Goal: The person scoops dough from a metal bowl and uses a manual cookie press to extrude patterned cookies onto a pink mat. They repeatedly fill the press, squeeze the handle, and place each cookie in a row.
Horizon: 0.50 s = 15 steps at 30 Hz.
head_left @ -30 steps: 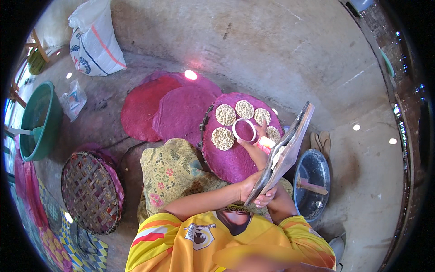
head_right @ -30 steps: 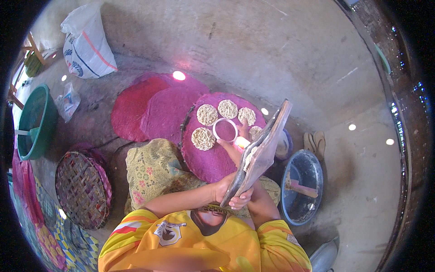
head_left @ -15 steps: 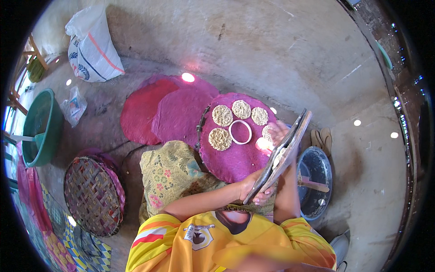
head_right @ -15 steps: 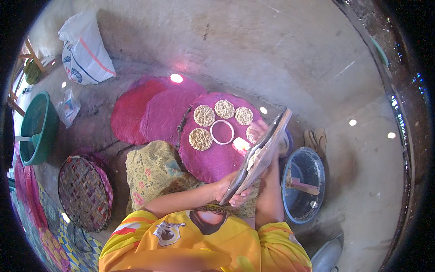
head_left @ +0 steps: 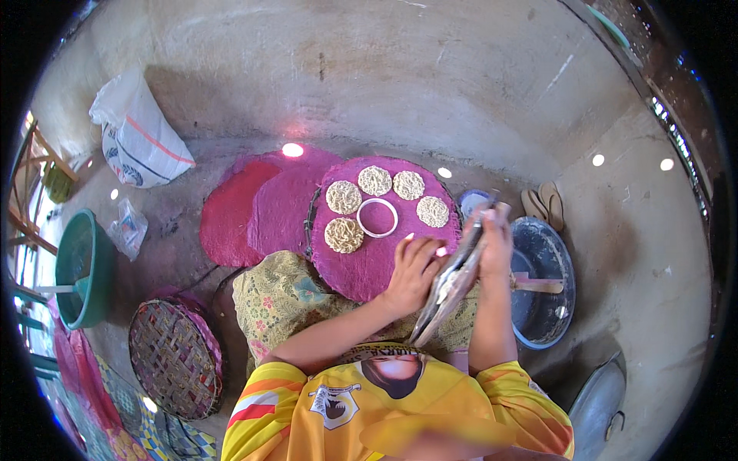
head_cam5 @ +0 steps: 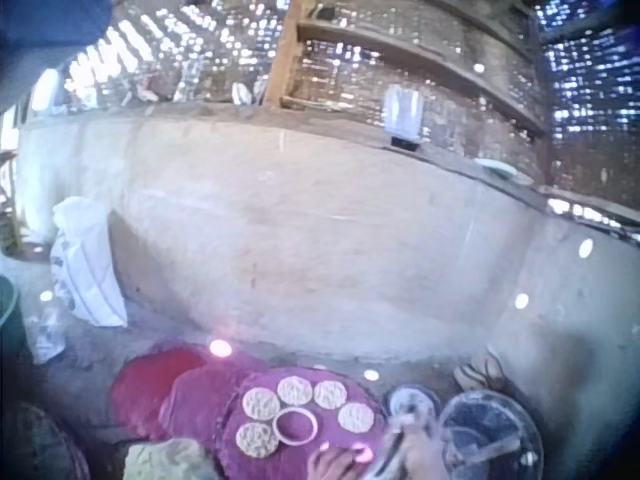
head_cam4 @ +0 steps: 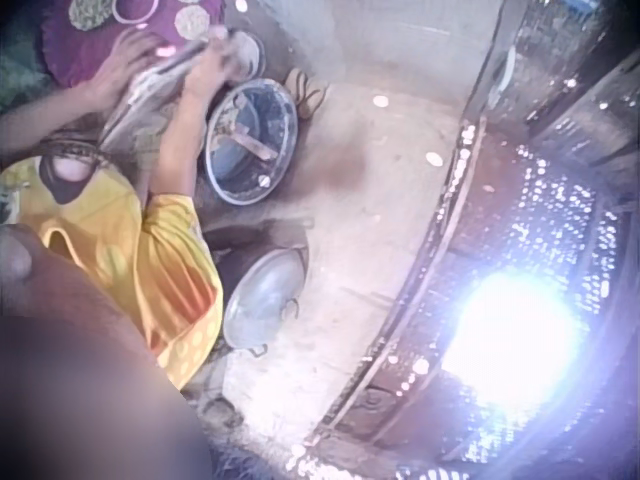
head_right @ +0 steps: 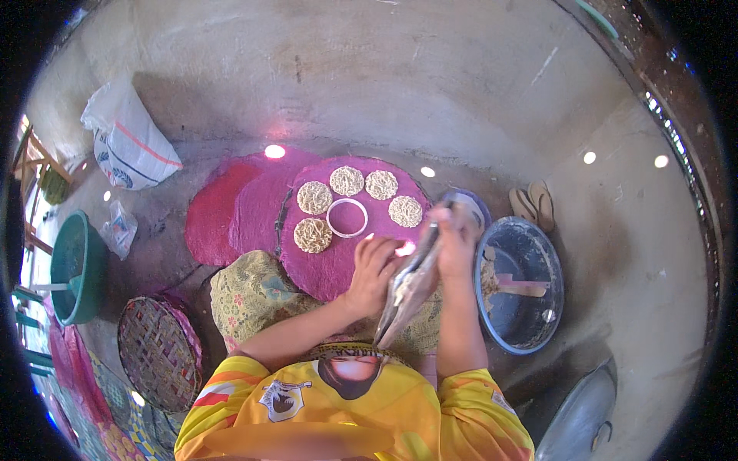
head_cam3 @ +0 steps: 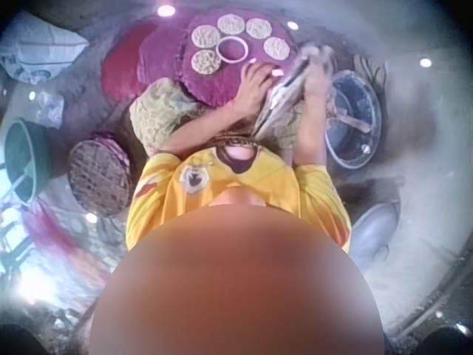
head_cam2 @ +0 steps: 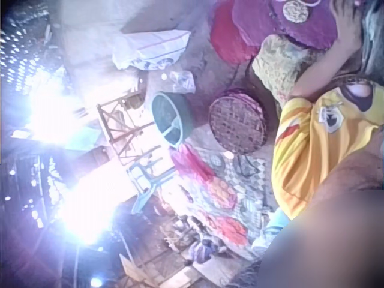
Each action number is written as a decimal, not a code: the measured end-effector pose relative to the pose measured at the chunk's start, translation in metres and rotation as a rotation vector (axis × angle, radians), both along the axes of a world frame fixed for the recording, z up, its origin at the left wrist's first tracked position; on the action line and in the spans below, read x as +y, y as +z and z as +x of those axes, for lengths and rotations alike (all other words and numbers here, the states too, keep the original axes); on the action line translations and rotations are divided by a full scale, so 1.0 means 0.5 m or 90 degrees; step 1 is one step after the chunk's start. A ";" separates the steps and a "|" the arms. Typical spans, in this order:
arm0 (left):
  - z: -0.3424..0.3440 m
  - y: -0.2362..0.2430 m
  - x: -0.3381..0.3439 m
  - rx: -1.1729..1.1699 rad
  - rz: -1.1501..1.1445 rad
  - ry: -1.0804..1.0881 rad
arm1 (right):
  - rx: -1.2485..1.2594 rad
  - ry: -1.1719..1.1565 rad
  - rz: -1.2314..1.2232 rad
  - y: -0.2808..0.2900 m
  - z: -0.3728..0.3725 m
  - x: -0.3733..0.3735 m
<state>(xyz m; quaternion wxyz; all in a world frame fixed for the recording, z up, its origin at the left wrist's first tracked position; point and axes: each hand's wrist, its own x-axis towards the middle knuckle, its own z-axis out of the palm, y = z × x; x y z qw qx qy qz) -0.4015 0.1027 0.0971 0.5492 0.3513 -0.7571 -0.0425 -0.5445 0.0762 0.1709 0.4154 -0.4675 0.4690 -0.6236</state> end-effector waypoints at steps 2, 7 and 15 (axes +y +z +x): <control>0.009 0.003 -0.031 -0.037 -0.018 -0.140 | -0.035 0.170 0.012 -0.012 0.005 -0.006; 0.043 0.020 -0.099 0.074 0.237 -0.057 | 0.116 0.108 0.008 -0.015 0.003 0.017; 0.100 0.059 -0.130 0.169 0.375 -0.054 | 0.428 0.012 -0.092 -0.057 0.030 0.126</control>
